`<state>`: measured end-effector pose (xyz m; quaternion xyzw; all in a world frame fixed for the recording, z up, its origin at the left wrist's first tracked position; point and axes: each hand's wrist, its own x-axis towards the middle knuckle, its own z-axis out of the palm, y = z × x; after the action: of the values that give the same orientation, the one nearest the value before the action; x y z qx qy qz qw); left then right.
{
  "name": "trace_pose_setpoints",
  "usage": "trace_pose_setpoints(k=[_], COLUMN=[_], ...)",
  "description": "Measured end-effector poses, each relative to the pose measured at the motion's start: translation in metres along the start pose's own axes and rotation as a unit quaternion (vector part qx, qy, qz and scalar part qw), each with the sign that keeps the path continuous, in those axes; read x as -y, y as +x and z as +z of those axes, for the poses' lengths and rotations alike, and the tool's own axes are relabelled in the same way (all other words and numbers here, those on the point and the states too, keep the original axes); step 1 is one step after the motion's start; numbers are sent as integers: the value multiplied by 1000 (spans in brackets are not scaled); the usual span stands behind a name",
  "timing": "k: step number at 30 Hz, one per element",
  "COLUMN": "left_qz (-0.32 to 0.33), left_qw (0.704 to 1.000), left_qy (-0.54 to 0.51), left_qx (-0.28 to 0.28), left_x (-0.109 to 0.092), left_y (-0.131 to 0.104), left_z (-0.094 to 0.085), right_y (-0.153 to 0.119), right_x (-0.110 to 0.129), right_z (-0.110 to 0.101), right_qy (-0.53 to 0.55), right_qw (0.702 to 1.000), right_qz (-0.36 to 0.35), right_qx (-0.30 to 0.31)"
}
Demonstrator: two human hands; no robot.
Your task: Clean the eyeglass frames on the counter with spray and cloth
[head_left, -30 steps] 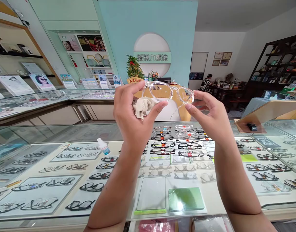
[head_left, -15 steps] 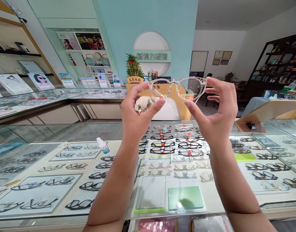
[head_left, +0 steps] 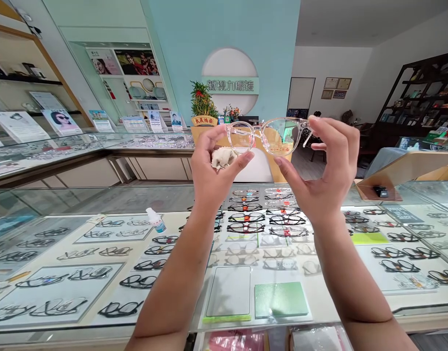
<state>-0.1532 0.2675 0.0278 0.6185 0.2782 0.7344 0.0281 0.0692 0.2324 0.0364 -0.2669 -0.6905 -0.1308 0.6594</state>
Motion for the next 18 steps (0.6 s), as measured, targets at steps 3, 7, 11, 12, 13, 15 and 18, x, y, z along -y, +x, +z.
trace_pose_setpoints(k=[3, 7, 11, 12, 13, 15, 18], left_qz=[34, 84, 123, 132, 139, 149, 162], left_qw=[999, 990, 980, 978, 975, 970, 963], left_qy=[36, 101, 139, 147, 155, 177, 202], left_qx=[-11, -56, -76, -75, -75, -74, -76], left_x=[2, 2, 2, 2, 2, 3, 3], left_y=[-3, -8, -13, -14, -14, -15, -15], left_z=[2, 2, 3, 3, 4, 5, 5], right_y=[1, 1, -1, -2, -2, -3, -3], right_x=[-1, 0, -5, -7, -10, -13, -13], right_z=[3, 5, 4, 3, 2, 2, 2], right_qy=[-5, 16, 48, 53, 58, 67, 76], right_qw=[999, 998, 998, 997, 996, 994, 991], right_qz=[-38, -32, 49, 62, 72, 87, 104], right_qx=[-30, -50, -12, -3, 5, 15, 19])
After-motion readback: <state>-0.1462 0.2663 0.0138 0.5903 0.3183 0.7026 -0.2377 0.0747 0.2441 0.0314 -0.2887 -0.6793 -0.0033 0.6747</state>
